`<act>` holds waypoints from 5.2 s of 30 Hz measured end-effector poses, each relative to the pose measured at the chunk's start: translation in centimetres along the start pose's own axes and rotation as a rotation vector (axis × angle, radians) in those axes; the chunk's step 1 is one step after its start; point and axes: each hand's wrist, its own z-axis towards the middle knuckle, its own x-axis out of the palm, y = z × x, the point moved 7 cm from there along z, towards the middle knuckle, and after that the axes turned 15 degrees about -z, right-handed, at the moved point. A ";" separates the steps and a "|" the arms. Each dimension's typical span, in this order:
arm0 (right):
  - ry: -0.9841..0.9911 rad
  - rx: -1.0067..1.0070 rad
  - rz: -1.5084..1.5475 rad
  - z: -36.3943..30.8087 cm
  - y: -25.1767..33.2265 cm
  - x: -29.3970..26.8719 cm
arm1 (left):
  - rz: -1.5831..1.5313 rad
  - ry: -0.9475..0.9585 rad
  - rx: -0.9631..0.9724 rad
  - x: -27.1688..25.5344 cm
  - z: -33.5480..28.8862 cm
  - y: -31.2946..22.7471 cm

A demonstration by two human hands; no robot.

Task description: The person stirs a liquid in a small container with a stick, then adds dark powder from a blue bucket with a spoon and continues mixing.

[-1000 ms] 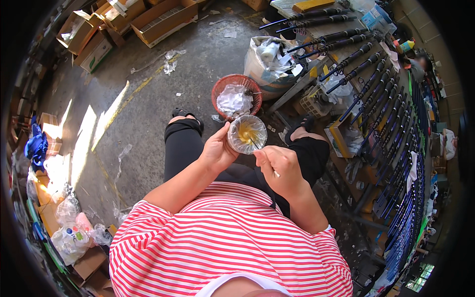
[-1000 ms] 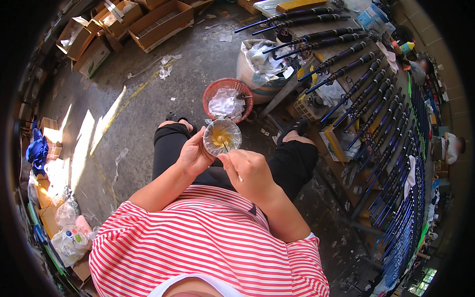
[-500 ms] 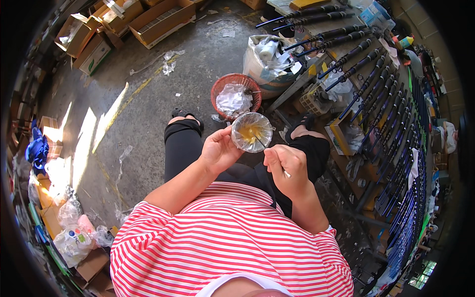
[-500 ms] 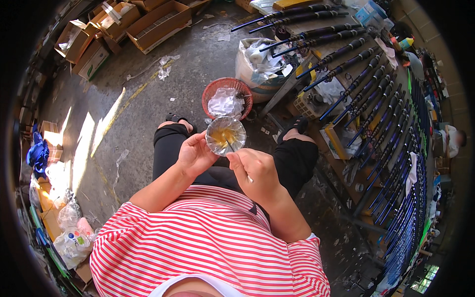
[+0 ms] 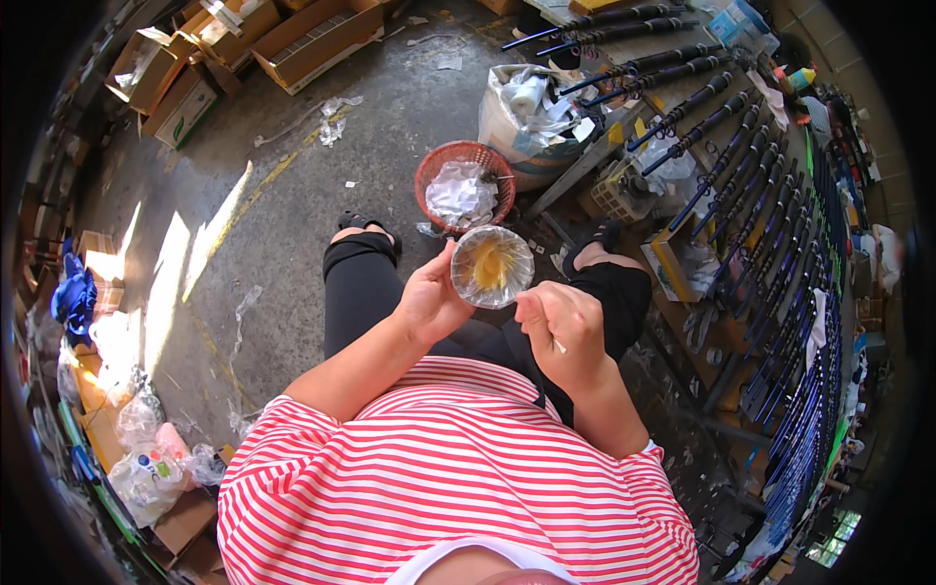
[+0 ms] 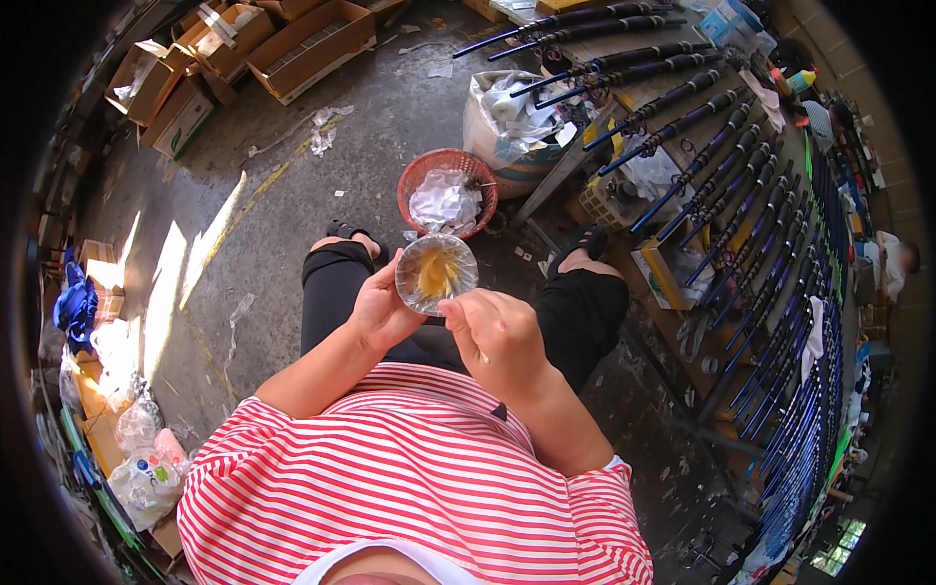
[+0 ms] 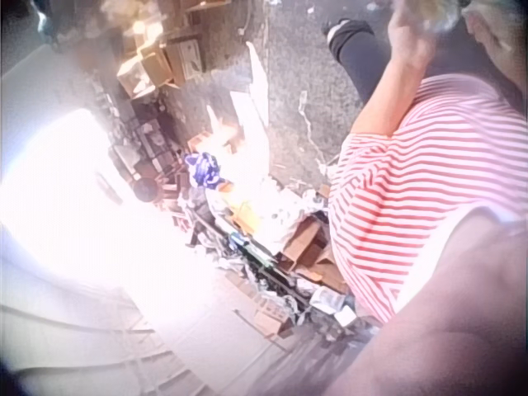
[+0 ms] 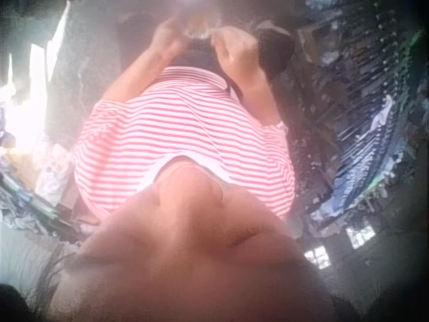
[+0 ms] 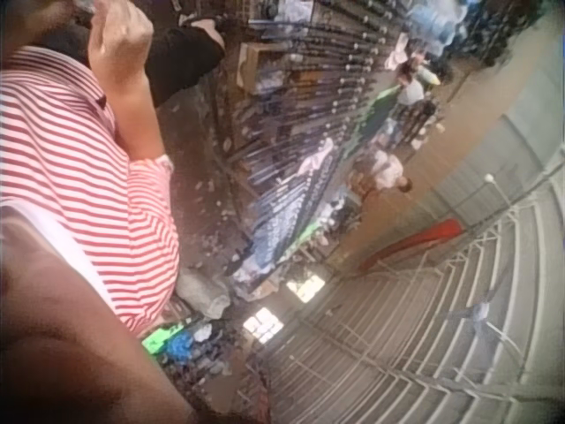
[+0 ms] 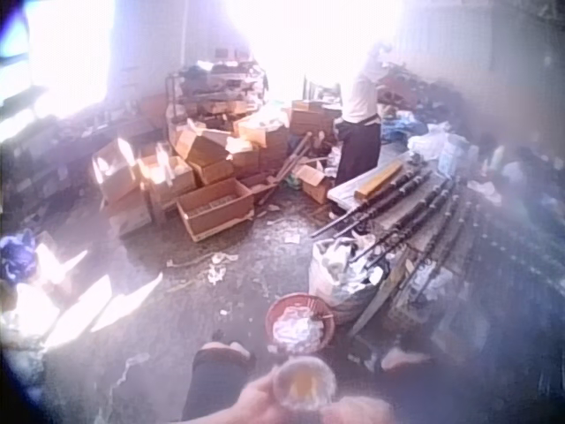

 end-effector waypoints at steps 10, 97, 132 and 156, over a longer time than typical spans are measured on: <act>-0.016 0.018 -0.048 0.3 0.1 0.2 | -0.062 -0.052 0.055 0.4 -0.2 0.2; -0.054 -0.098 -0.125 1.2 0.8 0.3 | 0.000 0.026 0.169 0.9 -0.2 -1.2; 0.014 -0.133 0.038 1.4 1.3 0.2 | 0.035 -0.003 0.198 1.3 -0.3 -1.0; 0.010 -0.034 0.042 1.2 1.1 -0.2 | 0.032 0.036 0.220 1.5 -0.2 -1.2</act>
